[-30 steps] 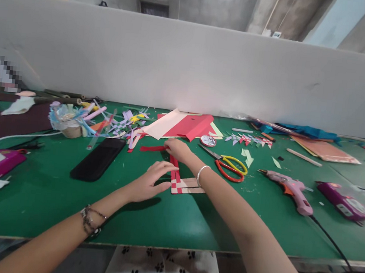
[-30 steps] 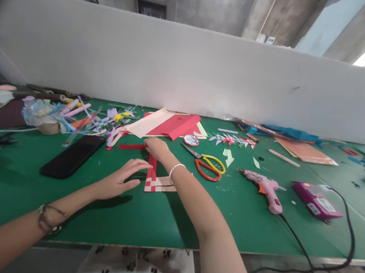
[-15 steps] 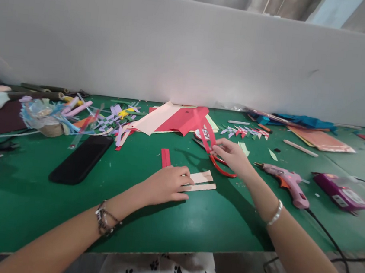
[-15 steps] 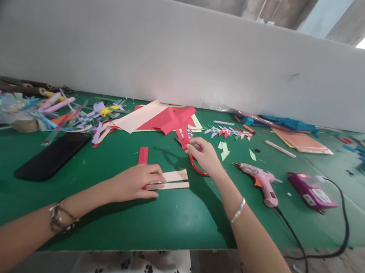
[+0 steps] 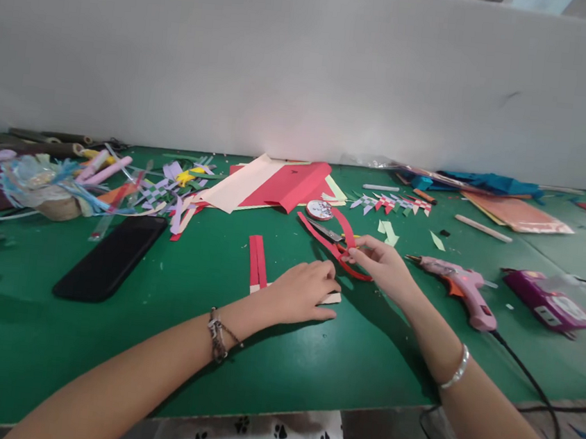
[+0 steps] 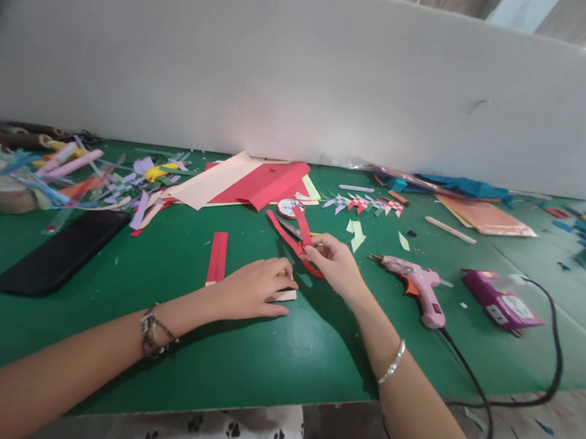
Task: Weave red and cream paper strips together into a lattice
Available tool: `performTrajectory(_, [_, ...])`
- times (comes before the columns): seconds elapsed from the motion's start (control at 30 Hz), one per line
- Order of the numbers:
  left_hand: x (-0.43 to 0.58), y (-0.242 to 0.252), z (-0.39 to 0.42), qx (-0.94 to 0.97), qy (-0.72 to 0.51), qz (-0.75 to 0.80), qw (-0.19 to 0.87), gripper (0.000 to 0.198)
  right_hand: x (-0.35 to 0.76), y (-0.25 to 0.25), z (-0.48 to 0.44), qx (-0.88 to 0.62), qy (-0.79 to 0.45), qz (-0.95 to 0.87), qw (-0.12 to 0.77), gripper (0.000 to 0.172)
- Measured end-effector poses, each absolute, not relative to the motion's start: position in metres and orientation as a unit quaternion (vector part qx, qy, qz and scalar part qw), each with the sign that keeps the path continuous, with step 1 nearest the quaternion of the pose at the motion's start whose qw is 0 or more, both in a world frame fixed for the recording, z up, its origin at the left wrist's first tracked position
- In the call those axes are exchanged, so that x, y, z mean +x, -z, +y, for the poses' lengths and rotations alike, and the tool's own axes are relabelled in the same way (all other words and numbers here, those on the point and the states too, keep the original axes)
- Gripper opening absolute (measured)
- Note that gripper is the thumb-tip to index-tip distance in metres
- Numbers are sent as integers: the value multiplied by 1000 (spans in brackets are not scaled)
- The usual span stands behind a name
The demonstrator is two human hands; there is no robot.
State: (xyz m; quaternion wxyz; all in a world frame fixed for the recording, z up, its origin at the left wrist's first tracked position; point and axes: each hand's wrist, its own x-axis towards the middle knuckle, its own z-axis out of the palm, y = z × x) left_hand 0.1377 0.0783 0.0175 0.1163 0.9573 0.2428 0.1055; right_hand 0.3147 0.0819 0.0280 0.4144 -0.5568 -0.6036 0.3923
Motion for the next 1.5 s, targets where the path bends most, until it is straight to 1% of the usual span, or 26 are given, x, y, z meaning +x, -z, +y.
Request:
performTrajectory(0.2, [148, -14, 79, 950, -107, 251, 152, 11, 315, -30, 78, -550, -399, -586, 441, 27])
performTrajectory(0.4, [145, -20, 78, 938, -127, 260, 188, 12, 317, -31, 77, -555, -392, -593, 432, 25])
performTrajectory(0.53, [138, -25, 85, 907, -174, 269, 275, 9, 318, -32, 76, -557, -379, -595, 439, 24])
performTrajectory(0.6, [134, -27, 88, 884, -202, 270, 323, 10, 318, -33, 73, -561, -375, -598, 433, 24])
performTrajectory(0.67, [131, -30, 90, 871, -221, 268, 347, 13, 317, -33, 67, -568, -377, -598, 422, 25])
performTrajectory(0.77, [127, -34, 92, 865, -232, 265, 357, 15, 317, -33, 55, -582, -367, -596, 413, 22])
performTrajectory(0.87, [125, -35, 92, 861, -236, 262, 366, 15, 317, -31, 41, -600, -328, -613, 396, 19])
performTrajectory(1.03, [123, -31, 93, 841, -261, 263, 395, 11, 313, -22, 23, -612, -286, -647, 354, 16])
performTrajectory(1.17, [122, -24, 95, 818, -287, 283, 411, 7, 307, -16, 15, -609, -258, -651, 372, 16])
performTrajectory(1.37, [121, -23, 97, 823, -305, 262, 403, 11, 305, -14, 5, -615, -285, -644, 354, 16])
performTrajectory(1.5, [120, -24, 97, 825, -316, 255, 393, 11, 306, -13, -1, -627, -259, -629, 380, 16])
